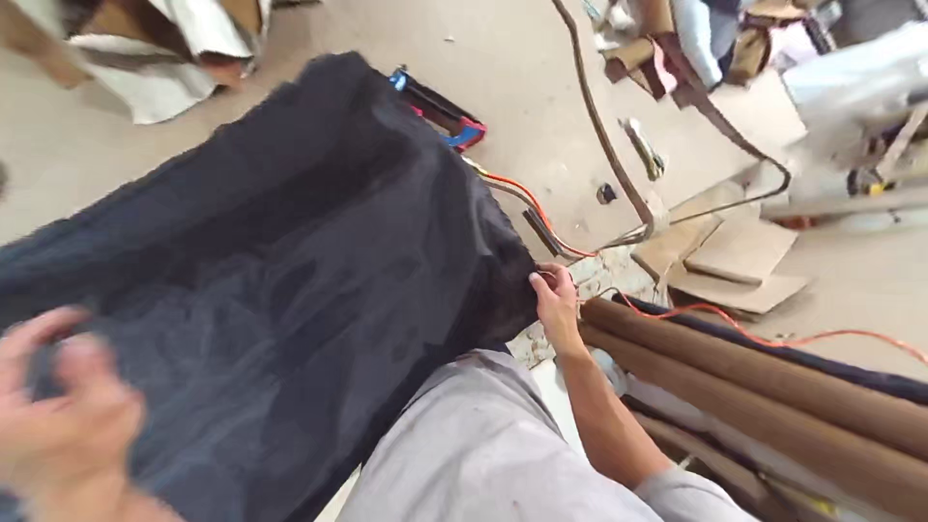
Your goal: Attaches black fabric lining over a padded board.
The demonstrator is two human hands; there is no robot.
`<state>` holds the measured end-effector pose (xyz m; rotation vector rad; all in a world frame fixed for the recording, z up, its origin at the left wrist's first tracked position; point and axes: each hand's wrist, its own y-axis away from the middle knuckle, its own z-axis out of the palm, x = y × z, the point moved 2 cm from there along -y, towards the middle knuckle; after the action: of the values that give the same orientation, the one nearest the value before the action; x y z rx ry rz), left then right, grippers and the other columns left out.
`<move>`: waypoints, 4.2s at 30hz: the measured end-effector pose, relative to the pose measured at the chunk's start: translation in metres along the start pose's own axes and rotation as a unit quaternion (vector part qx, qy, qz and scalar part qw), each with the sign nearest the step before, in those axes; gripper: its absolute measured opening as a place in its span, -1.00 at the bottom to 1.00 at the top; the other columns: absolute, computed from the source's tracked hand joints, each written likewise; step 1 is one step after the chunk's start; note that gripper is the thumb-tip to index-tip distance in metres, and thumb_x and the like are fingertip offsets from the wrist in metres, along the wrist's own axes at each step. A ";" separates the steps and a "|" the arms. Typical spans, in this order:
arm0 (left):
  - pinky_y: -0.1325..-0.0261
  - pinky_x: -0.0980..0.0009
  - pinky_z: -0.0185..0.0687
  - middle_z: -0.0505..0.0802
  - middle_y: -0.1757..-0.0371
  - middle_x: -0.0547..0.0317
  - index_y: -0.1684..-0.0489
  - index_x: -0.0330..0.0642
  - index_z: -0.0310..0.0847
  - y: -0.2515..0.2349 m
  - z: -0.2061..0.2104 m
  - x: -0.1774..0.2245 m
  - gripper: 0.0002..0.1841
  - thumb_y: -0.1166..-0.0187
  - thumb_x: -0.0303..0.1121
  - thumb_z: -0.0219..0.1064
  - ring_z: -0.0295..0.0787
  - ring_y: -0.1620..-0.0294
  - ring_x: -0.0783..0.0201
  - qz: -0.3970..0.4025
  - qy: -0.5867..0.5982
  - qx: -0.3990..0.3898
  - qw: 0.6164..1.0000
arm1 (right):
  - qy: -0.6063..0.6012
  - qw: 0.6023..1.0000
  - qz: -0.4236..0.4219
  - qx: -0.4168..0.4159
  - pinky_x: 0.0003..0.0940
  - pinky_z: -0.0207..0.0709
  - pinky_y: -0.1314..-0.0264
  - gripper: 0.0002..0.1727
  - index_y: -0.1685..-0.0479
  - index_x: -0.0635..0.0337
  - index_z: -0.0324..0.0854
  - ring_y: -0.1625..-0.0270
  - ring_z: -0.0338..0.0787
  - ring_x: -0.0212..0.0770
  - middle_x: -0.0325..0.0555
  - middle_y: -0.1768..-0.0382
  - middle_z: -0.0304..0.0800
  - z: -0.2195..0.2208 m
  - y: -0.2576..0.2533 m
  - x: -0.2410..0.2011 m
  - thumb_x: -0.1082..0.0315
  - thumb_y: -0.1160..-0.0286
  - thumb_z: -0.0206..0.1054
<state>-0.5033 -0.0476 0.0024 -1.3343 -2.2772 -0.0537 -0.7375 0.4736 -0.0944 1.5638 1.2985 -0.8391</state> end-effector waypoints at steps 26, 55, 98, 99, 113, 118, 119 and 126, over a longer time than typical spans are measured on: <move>-0.78 -0.25 0.05 0.92 -0.18 0.23 -0.01 0.02 0.89 -0.127 0.289 0.342 -0.72 -0.64 -0.25 0.21 0.67 -0.49 0.12 0.549 0.207 -0.319 0.744 | 0.054 0.994 -0.097 0.006 -0.19 0.69 -0.38 -0.45 -0.11 0.25 0.74 -0.37 0.76 -0.14 0.09 -0.26 0.79 0.009 -0.023 -0.003 -0.06 -0.36 0.55; -0.17 0.05 0.54 0.85 0.30 0.30 0.22 0.00 0.83 -0.154 0.280 0.356 -0.66 -0.67 -0.02 0.19 0.77 0.10 0.28 0.490 0.107 -0.496 0.708 | -0.156 0.985 0.075 -0.008 -0.58 0.73 0.17 -0.88 0.11 0.22 0.81 0.28 0.82 -0.52 -0.29 0.30 0.89 0.011 -0.008 -0.011 0.41 -0.54 0.40; 0.26 0.03 0.42 0.72 0.55 0.44 0.64 0.19 0.67 -0.152 0.292 0.401 -0.82 -0.32 -0.08 0.30 0.67 0.39 0.33 0.341 -0.112 -0.527 0.770 | -0.175 0.968 0.179 -0.007 -0.66 0.50 0.53 -0.88 0.46 0.03 0.80 0.57 0.64 -0.64 -0.47 0.59 0.76 0.018 -0.043 -0.004 0.28 -0.39 0.46; 0.16 -0.03 0.41 0.72 0.53 0.40 0.63 0.18 0.67 -0.151 0.292 0.404 -0.81 -0.32 -0.07 0.30 0.69 0.34 0.28 0.345 -0.132 -0.529 0.764 | -0.178 0.966 0.187 -0.016 -0.66 0.49 0.53 -0.87 0.48 0.02 0.79 0.58 0.63 -0.64 -0.48 0.60 0.74 0.018 -0.043 -0.003 0.27 -0.39 0.46; 0.49 0.02 0.56 0.73 0.45 0.05 -0.01 -0.17 0.64 -0.112 0.274 0.431 -0.81 -0.48 -0.47 0.33 0.76 0.43 -0.06 0.387 -0.228 -0.435 0.780 | -0.198 0.941 0.249 -0.115 -0.55 0.38 0.57 -0.83 0.56 -0.09 0.74 0.63 0.53 -0.60 -0.53 0.68 0.63 0.014 -0.053 0.004 0.18 -0.34 0.43; 0.44 -0.02 0.60 0.77 0.44 -0.01 -0.06 -0.24 0.59 -0.104 0.255 0.429 -0.75 -0.67 -0.32 0.08 0.82 0.35 -0.14 0.398 -0.225 -0.406 0.791 | -0.197 0.939 0.250 -0.130 -0.51 0.39 0.56 -0.83 0.57 -0.09 0.74 0.63 0.54 -0.57 -0.52 0.68 0.63 0.012 -0.055 0.005 0.16 -0.34 0.43; 0.25 -0.06 0.64 0.85 0.29 -0.02 -0.04 -0.19 0.64 -0.099 0.250 0.427 -0.72 -0.67 -0.27 0.05 0.85 0.10 -0.16 0.402 -0.218 -0.414 0.787 | -0.193 0.939 0.250 -0.136 -0.51 0.39 0.55 -0.83 0.56 -0.09 0.75 0.62 0.55 -0.57 -0.52 0.67 0.63 0.011 -0.055 0.005 0.16 -0.35 0.43; -0.53 -0.56 0.17 0.59 -0.64 -0.24 -0.49 0.23 0.64 -0.079 0.228 0.419 -0.41 -0.70 0.10 -0.21 0.23 -0.79 -0.37 0.395 -0.260 -0.500 0.726 | -0.173 0.938 0.255 -0.160 -0.50 0.41 0.54 -0.81 0.52 -0.07 0.76 0.62 0.55 -0.56 -0.51 0.66 0.64 0.008 -0.057 0.004 0.14 -0.39 0.43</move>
<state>-0.8258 0.3131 0.0010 -3.1307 -1.7983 -0.7958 -0.7917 0.4699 -0.1135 1.3272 0.6841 -0.5073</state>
